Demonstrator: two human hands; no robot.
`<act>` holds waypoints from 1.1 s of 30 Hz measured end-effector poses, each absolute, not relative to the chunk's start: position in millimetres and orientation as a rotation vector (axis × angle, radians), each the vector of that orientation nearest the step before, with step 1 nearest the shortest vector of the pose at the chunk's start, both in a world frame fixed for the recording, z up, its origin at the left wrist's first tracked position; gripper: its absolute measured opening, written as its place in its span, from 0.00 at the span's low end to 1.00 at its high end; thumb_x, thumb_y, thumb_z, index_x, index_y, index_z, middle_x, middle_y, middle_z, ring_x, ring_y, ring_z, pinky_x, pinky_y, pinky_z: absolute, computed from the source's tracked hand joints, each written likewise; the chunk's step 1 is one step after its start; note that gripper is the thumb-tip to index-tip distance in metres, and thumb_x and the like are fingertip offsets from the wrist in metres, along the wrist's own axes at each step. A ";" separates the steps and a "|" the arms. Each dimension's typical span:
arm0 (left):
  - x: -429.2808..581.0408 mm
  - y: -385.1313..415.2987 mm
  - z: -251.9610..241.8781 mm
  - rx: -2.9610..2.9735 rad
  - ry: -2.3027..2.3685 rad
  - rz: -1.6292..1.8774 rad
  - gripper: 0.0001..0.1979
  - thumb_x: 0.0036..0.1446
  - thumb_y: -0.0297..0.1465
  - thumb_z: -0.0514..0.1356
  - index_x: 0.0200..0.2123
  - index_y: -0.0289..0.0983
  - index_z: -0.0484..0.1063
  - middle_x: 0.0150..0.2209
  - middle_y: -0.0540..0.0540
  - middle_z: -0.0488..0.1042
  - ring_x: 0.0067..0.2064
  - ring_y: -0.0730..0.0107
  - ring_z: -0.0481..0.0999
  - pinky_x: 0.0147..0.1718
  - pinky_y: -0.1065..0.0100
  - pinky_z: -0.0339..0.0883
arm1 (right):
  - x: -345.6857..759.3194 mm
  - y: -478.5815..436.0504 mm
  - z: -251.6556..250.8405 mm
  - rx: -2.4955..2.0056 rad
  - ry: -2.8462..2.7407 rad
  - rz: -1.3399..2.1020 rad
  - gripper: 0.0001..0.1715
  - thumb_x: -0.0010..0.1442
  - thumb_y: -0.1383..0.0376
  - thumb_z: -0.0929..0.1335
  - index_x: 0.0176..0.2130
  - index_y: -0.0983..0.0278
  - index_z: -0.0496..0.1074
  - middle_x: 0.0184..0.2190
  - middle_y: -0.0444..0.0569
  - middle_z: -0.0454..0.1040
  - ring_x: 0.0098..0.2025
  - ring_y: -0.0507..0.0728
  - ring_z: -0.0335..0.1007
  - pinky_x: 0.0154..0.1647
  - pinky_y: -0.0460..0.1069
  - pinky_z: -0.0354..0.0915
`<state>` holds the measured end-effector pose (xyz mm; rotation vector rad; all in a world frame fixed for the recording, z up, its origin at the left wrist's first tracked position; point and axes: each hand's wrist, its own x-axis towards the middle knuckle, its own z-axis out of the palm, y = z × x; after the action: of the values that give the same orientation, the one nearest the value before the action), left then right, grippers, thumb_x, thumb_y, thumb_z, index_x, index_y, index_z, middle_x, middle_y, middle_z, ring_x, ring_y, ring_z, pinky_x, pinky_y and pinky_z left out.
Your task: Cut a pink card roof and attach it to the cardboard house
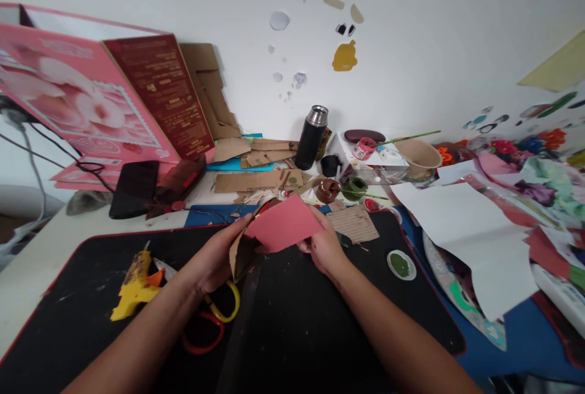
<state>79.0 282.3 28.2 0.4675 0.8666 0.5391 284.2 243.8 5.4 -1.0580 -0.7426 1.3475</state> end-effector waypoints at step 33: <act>92.2 277.0 27.5 0.709 0.934 1.107 0.21 0.51 0.35 0.73 0.49 0.40 0.80 0.54 0.43 0.80 0.51 0.57 0.78 0.41 0.63 0.77 | 275.0 229.4 -10.2 -1.015 -0.801 1.396 0.27 0.60 0.44 0.77 0.34 0.61 0.69 0.16 0.32 0.57 0.15 0.46 0.46 0.16 0.43 0.44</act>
<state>92.2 277.0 27.5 0.7085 0.9343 1.1071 275.0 229.4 -10.2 -1.0154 -0.8006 1.3957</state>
